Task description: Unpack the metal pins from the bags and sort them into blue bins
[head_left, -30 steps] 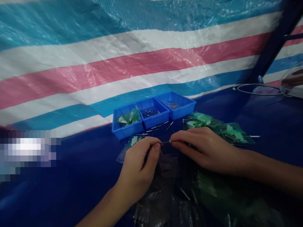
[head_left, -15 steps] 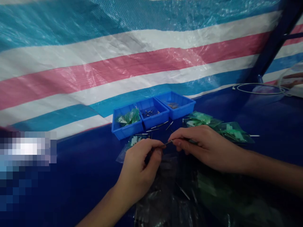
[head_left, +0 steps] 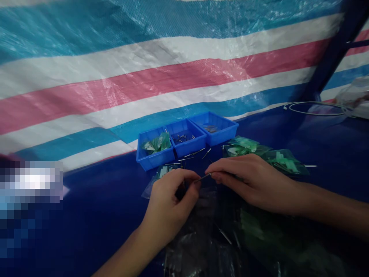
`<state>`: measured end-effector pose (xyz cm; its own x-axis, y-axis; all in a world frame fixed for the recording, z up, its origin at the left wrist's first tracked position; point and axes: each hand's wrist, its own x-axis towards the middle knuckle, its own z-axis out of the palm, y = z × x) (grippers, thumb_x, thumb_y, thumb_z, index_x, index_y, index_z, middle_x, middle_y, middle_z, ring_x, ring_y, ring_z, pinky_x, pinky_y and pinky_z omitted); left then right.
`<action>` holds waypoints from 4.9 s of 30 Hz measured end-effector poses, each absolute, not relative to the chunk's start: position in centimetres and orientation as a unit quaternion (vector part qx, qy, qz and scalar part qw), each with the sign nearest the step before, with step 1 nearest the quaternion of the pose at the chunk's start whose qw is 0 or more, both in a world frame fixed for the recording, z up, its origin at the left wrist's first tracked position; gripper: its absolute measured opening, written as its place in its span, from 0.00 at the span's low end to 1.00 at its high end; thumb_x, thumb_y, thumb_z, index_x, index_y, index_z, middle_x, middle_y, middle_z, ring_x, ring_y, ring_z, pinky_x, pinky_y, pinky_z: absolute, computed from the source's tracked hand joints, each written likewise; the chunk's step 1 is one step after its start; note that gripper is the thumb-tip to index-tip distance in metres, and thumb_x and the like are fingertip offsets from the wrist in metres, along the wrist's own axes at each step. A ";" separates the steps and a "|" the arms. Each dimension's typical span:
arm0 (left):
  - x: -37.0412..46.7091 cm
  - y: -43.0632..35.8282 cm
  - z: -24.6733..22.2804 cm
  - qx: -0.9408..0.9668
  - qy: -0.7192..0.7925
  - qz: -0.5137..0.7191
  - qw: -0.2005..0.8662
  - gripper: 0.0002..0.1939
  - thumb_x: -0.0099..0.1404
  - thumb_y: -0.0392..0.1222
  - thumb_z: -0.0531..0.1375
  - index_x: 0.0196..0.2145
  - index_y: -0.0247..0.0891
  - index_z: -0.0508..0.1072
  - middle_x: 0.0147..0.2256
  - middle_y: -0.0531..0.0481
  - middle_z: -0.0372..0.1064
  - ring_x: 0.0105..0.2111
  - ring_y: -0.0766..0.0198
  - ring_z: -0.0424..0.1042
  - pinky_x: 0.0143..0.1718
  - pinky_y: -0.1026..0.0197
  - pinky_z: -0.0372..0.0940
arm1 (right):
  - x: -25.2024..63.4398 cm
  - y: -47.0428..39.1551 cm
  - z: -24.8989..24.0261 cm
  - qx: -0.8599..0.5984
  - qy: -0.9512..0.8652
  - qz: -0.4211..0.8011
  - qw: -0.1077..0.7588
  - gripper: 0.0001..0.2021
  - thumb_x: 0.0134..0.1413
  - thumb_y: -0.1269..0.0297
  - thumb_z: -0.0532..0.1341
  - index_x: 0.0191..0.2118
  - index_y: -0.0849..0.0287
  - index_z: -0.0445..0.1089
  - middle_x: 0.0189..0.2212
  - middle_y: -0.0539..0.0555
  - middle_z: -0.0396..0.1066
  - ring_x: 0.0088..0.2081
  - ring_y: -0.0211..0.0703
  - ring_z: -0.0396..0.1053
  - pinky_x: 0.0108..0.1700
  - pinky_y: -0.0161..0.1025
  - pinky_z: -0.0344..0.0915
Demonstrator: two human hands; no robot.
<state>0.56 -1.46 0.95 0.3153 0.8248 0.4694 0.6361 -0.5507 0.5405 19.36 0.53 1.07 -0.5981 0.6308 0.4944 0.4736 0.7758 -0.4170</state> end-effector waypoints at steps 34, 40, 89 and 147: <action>0.5 -1.5 0.8 0.823 0.439 0.349 0.094 0.06 0.60 0.37 0.56 0.28 0.38 0.71 0.24 0.52 0.71 0.26 0.65 0.69 0.26 0.64 0.60 | 19.2 0.3 0.6 -0.328 -0.897 0.128 0.268 0.11 0.61 0.67 0.50 0.38 0.57 0.69 0.28 0.49 0.74 0.29 0.38 0.71 0.30 0.34 0.59; 0.6 -1.4 0.7 0.835 0.418 0.342 0.100 0.05 0.59 0.35 0.56 0.31 0.38 0.71 0.26 0.52 0.71 0.27 0.65 0.70 0.28 0.63 0.63 | 19.0 0.4 0.5 -0.348 -0.893 0.126 0.255 0.15 0.62 0.64 0.48 0.27 0.59 0.66 0.19 0.48 0.67 0.22 0.35 0.66 0.25 0.33 0.54; 0.4 -1.2 0.3 0.740 0.518 0.392 0.174 0.08 0.59 0.34 0.52 0.37 0.40 0.65 0.26 0.55 0.68 0.24 0.65 0.66 0.27 0.62 0.59 | 17.5 7.3 3.4 -0.328 -0.916 -0.153 0.173 0.14 0.55 0.72 0.49 0.44 0.63 0.67 0.36 0.56 0.72 0.31 0.42 0.68 0.25 0.36 0.50; 0.7 -1.6 0.9 0.817 0.459 0.336 0.096 0.13 0.66 0.40 0.48 0.31 0.38 0.71 0.25 0.52 0.71 0.26 0.64 0.69 0.28 0.62 0.62 | 18.6 0.1 1.4 -0.372 -0.810 0.317 0.324 0.10 0.59 0.65 0.50 0.28 0.60 0.62 0.19 0.46 0.65 0.21 0.33 0.63 0.22 0.30 0.56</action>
<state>0.75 -1.62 0.86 0.3532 0.8146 0.4601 0.6857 -0.5600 0.4650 18.57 0.07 1.37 -0.5131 0.8084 0.2886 0.3972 0.5216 -0.7551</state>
